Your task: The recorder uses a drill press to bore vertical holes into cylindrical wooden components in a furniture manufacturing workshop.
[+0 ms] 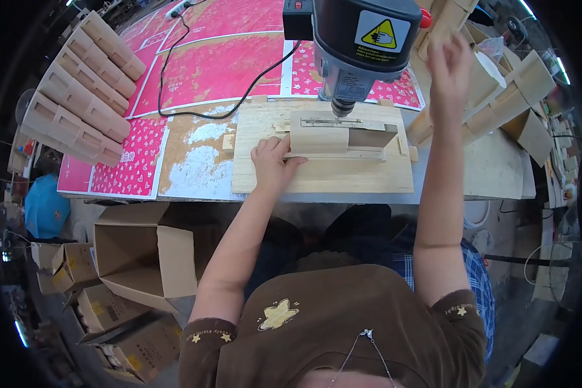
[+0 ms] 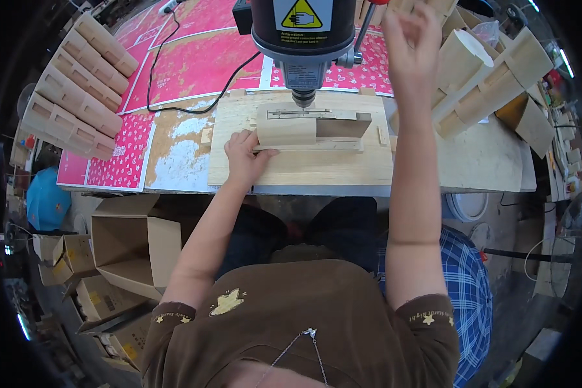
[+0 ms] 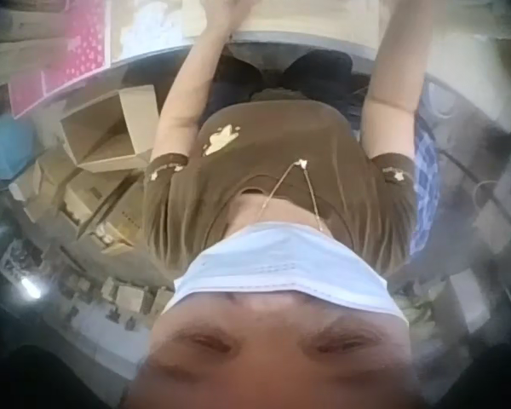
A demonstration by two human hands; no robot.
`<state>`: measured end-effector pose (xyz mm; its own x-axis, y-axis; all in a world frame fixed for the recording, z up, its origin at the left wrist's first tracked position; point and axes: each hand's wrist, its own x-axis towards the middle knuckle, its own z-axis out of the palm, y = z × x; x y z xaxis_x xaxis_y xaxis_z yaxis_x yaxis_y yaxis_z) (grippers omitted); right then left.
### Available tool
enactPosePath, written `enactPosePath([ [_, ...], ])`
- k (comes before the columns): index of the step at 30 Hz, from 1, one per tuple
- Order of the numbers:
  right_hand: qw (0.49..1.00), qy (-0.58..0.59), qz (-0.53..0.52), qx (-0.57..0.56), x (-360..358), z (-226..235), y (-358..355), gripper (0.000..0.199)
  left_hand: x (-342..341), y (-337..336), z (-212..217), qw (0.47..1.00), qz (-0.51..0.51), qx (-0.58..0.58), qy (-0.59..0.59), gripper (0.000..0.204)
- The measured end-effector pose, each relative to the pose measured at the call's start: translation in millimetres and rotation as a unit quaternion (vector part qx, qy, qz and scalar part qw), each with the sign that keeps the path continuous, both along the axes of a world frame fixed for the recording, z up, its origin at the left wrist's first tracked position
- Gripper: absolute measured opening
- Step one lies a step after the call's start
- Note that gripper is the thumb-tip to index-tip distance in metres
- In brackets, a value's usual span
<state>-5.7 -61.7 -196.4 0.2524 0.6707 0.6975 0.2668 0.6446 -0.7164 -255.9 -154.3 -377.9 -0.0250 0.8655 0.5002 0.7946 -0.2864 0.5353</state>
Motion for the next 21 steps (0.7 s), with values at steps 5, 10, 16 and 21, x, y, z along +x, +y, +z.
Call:
enactPosePath([
  [5, 0.993, -0.116, 0.023, 0.028, -27, 55, 28, 0.027, 0, -1, 2, 1.000, 0.006, -0.009, 0.019, 0.044],
  [10, 0.939, -0.330, -0.096, -0.020, -8, 51, -32, 0.021, -2, -1, 0, 1.000, 0.001, -0.021, 0.012, 0.050],
  [16, 0.963, -0.257, -0.077, 0.040, -20, -16, -93, 0.011, -2, 0, -1, 0.999, -0.004, -0.030, 0.010, 0.051],
  [21, 0.977, -0.207, -0.044, 0.039, -21, -67, -93, 0.008, -2, -1, -1, 0.999, 0.000, -0.030, 0.016, 0.051],
])
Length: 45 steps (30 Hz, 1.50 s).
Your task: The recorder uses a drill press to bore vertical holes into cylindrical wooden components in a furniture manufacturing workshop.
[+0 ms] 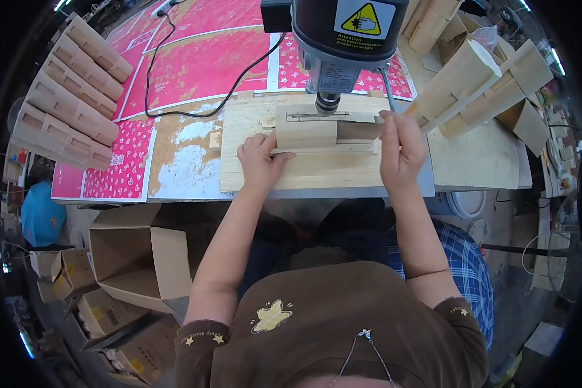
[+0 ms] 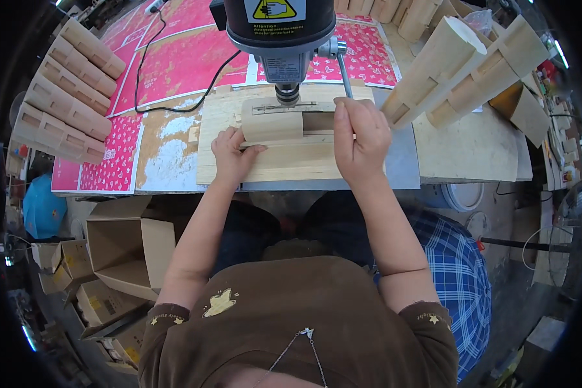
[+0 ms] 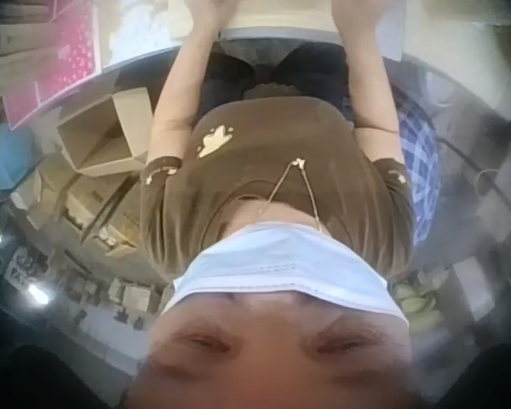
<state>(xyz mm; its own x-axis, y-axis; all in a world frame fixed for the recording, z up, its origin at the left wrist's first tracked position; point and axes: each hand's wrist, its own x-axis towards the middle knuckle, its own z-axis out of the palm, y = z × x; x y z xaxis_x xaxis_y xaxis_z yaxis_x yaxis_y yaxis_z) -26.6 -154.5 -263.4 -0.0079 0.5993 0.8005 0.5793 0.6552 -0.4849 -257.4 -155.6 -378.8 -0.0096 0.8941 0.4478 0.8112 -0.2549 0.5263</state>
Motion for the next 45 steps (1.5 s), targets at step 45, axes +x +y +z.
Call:
enactPosePath([
  [45, 1.000, -0.004, 0.018, -0.005, 6, -39, 13, 0.012, 36, 4, -3, 1.000, 0.006, 0.028, -0.007, 0.053],
])
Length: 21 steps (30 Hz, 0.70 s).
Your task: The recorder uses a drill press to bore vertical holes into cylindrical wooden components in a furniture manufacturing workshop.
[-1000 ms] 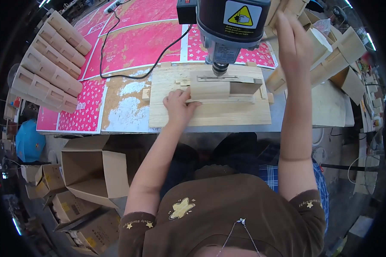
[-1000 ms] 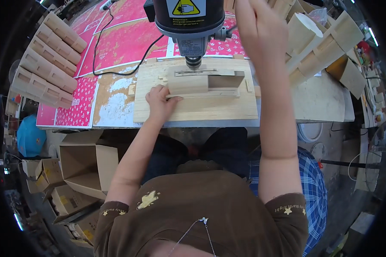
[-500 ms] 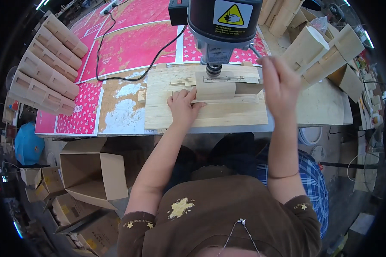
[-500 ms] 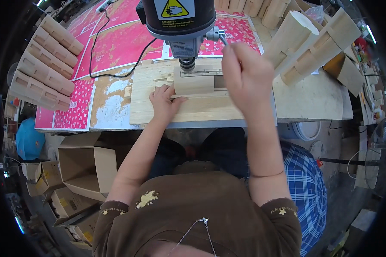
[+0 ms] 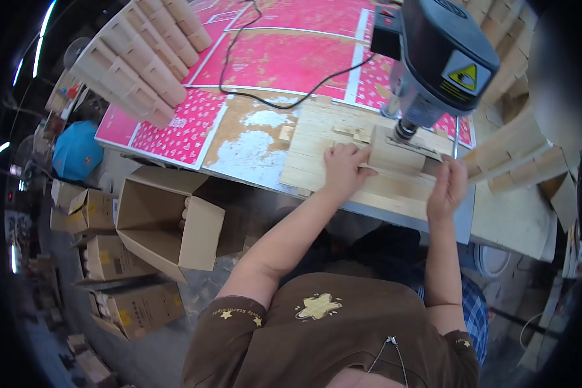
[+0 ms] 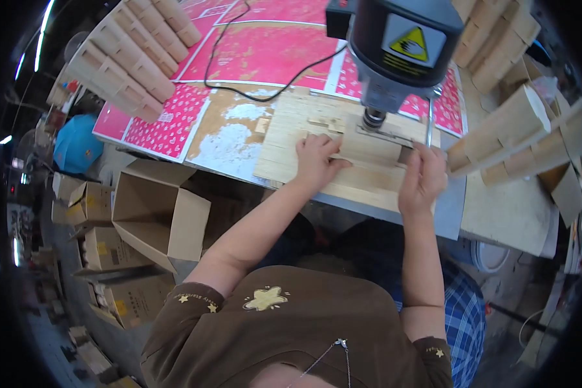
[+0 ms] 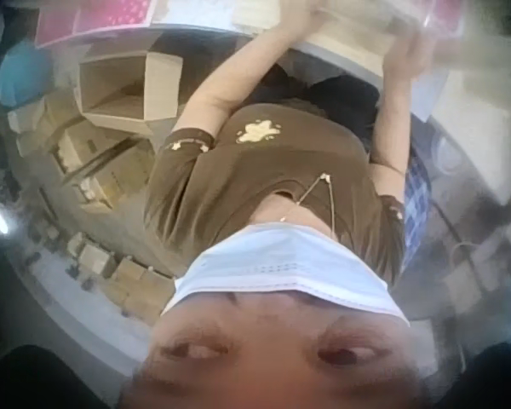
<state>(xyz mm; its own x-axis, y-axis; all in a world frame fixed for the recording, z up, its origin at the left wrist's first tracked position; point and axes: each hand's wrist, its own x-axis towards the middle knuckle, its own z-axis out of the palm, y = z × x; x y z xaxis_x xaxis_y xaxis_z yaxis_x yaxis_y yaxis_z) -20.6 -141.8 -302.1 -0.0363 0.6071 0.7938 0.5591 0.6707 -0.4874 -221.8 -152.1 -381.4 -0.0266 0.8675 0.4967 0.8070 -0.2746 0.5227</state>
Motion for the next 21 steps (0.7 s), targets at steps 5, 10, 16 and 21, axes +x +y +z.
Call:
enactPosePath([
  [5, 0.995, 0.065, 0.001, -0.072, 20, 97, 27, 0.014, 1, -1, 3, 1.000, 0.003, -0.016, -0.010, 0.054],
  [10, 0.999, -0.045, 0.015, -0.016, 3, 163, 113, 0.030, 1, -1, 1, 1.000, 0.006, -0.018, 0.000, 0.054],
  [16, 0.980, 0.050, 0.030, -0.189, 23, 121, 97, 0.037, 2, 2, 3, 0.999, 0.025, -0.031, -0.002, 0.052],
  [21, 0.956, -0.193, 0.054, -0.213, 44, 27, 44, 0.041, 5, 12, 8, 0.980, -0.043, -0.140, -0.135, 0.044],
])
